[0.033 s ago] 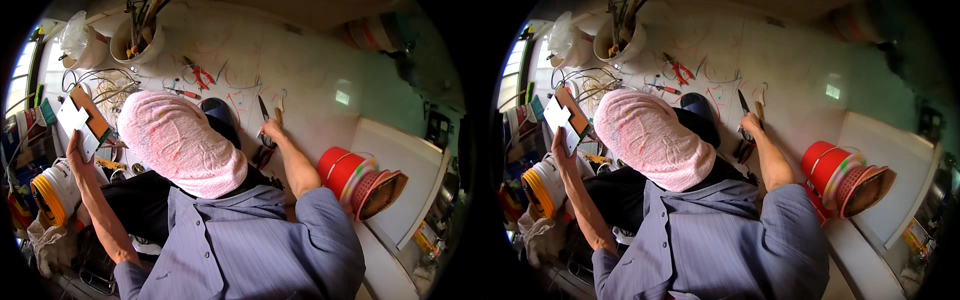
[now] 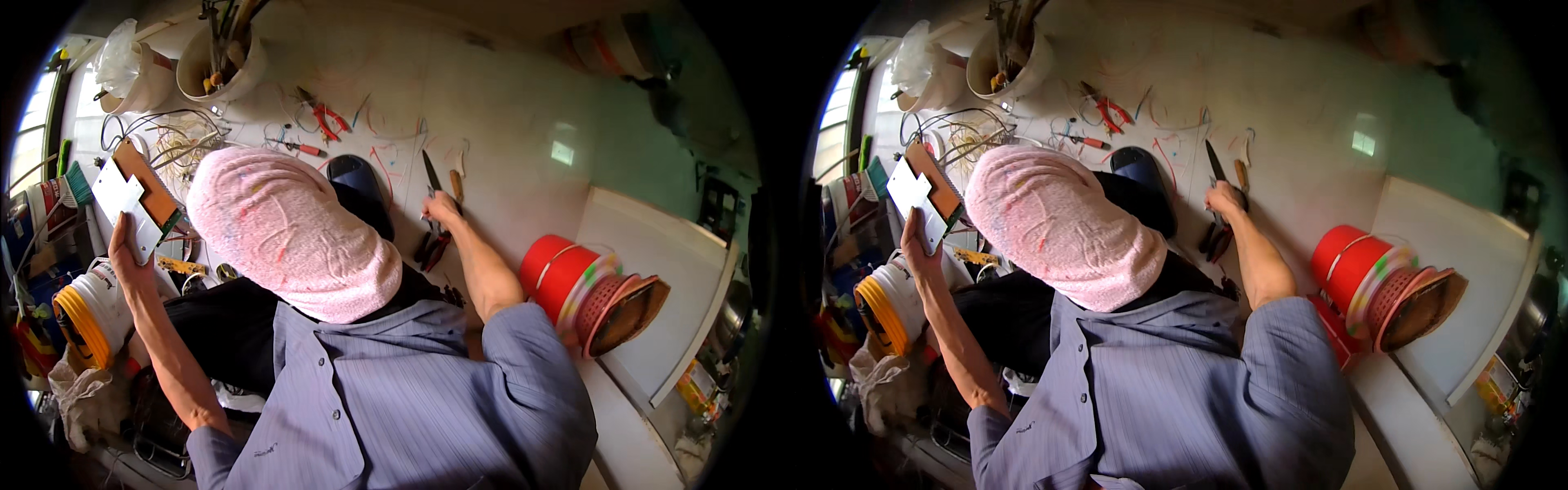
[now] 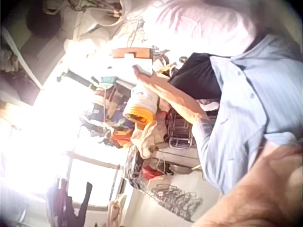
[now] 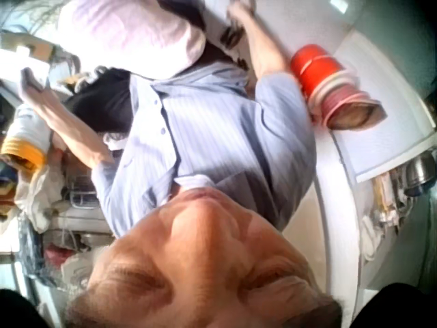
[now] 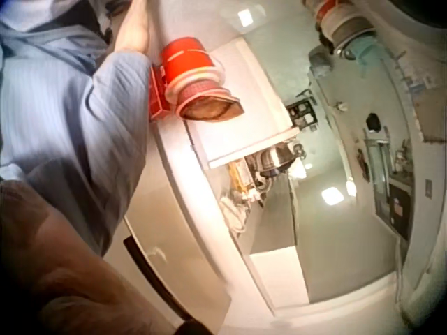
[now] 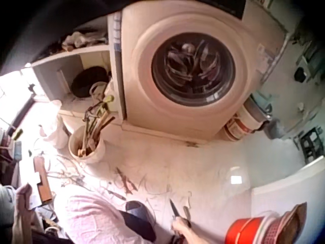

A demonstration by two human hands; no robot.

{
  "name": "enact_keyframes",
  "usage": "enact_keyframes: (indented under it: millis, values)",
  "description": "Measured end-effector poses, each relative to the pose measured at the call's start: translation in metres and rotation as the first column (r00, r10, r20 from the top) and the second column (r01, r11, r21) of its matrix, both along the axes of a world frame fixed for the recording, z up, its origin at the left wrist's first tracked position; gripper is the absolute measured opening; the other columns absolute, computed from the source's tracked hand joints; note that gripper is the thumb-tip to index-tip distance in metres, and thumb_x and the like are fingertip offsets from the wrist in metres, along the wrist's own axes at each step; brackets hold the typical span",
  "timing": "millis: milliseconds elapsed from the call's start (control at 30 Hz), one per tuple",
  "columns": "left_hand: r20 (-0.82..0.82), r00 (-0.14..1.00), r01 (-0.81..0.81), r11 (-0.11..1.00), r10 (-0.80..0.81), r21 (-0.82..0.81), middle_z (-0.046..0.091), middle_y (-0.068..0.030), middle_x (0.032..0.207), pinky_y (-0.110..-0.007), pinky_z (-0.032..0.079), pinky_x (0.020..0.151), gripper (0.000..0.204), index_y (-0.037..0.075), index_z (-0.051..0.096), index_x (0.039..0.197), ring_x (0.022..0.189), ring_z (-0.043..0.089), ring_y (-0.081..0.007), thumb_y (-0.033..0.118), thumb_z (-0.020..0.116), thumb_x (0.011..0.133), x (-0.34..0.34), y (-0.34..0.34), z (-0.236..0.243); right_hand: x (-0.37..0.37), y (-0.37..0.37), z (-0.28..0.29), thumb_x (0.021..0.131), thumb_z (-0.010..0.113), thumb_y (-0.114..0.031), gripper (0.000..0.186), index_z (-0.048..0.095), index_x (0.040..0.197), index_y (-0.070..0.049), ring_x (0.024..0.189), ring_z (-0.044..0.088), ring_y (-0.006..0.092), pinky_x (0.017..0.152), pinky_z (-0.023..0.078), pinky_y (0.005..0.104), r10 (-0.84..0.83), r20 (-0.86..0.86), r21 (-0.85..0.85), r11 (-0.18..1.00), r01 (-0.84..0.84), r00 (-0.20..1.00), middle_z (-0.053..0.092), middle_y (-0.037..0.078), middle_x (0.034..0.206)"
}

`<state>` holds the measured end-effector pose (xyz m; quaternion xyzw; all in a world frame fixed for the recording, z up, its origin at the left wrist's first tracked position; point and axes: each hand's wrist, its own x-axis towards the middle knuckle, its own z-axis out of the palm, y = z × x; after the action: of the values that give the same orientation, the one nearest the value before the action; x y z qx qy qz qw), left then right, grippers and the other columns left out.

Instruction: The person organizes a bundle of wires and uses a screwdriver to tighten components on an electronic circuit board assembly.

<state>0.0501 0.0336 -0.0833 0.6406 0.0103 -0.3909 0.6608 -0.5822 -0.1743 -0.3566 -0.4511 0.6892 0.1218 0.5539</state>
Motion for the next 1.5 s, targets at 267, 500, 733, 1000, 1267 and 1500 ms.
enact_keyframes:
  millis: [267, 500, 733, 1000, 1267, 1500]
  values:
    - [-0.014, 0.998, 0.069, 0.984, -0.068, 0.161, 0.075, -0.005, 0.111, -0.036, 0.058, 0.085, 0.03, 0.008, 0.072, 0.117, 0.097, 0.072, -0.0194, 0.03, 0.07, 0.096, -0.019, -0.011, -0.012, -0.021, -0.056, 0.006, 0.095, 0.064, -0.026, 0.027, 0.069, 0.101, 0.0, 0.076, 0.059, 0.0108, 0.064, 0.047, 0.0279, 0.199, 0.285, -0.137, 0.977, -0.166, 0.938, 0.066, 0.002, 0.086]
    - [-0.044, 0.999, 0.025, 0.983, -0.017, 0.183, 0.074, -0.0043, 0.117, -0.04, 0.054, 0.095, 0.032, 0.008, 0.071, 0.121, 0.106, 0.069, -0.02, 0.03, 0.066, 0.098, -0.035, -0.022, -0.011, -0.07, 0.036, 0.006, 0.09, 0.069, -0.031, 0.029, 0.071, 0.094, -0.002, 0.069, 0.072, 0.0234, 0.056, 0.054, 0.0368, 0.224, 0.117, 0.355, 0.9, -0.252, 0.967, 0.073, 0.012, 0.083]
    - [-0.01, 1.0, 0.028, 0.996, -0.028, 0.079, 0.075, -0.0042, 0.11, -0.037, 0.057, 0.088, 0.028, 0.005, 0.072, 0.112, 0.099, 0.071, -0.0197, 0.029, 0.069, 0.098, -0.055, -0.023, 0.005, -0.029, 0.117, -0.011, 0.089, 0.059, -0.037, 0.045, 0.072, 0.095, 0.006, 0.097, 0.071, 0.042, 0.084, 0.055, 0.0496, 0.185, -0.258, -0.025, 0.98, -0.198, 0.948, 0.072, 0.028, 0.099]
    - [-0.059, 0.998, -0.002, 0.999, 0.0, -0.032, 0.074, -0.0034, 0.111, -0.039, 0.058, 0.09, 0.028, 0.006, 0.069, 0.117, 0.102, 0.071, -0.0205, 0.028, 0.066, 0.101, -0.071, -0.004, -0.013, -0.067, 0.148, -0.019, 0.088, 0.063, -0.021, 0.026, 0.071, 0.076, 0.0, 0.063, 0.069, 0.0265, 0.059, 0.054, 0.0429, 0.296, 0.314, 0.016, 0.948, -0.317, 0.902, 0.068, 0.014, 0.067]
    - [-0.018, 1.0, 0.009, 0.967, -0.013, -0.253, 0.07, -0.0067, 0.117, -0.039, 0.059, 0.088, 0.03, 0.003, 0.061, 0.126, 0.103, 0.07, -0.0226, 0.023, 0.062, 0.103, -0.089, 0.002, -0.012, -0.074, 0.11, 0.087, 0.093, 0.061, -0.012, 0.014, 0.067, 0.09, 0.001, 0.047, 0.053, 0.0162, 0.045, 0.041, 0.0319, -0.019, 0.248, 0.197, 0.98, -0.031, 0.969, 0.059, 0.007, 0.062]
    - [0.029, 1.0, 0.014, 0.926, -0.003, -0.378, 0.068, -0.0083, 0.117, -0.04, 0.059, 0.087, 0.035, 0.001, 0.057, 0.13, 0.103, 0.069, -0.022, 0.022, 0.063, 0.102, -0.131, 0.017, 0.025, -0.002, 0.005, 0.16, 0.092, 0.057, -0.015, 0.014, 0.062, 0.091, -0.001, 0.054, 0.052, 0.013, 0.048, 0.041, 0.0308, 0.003, 0.285, -0.166, 0.985, 0.046, 0.959, 0.059, 0.003, 0.071]
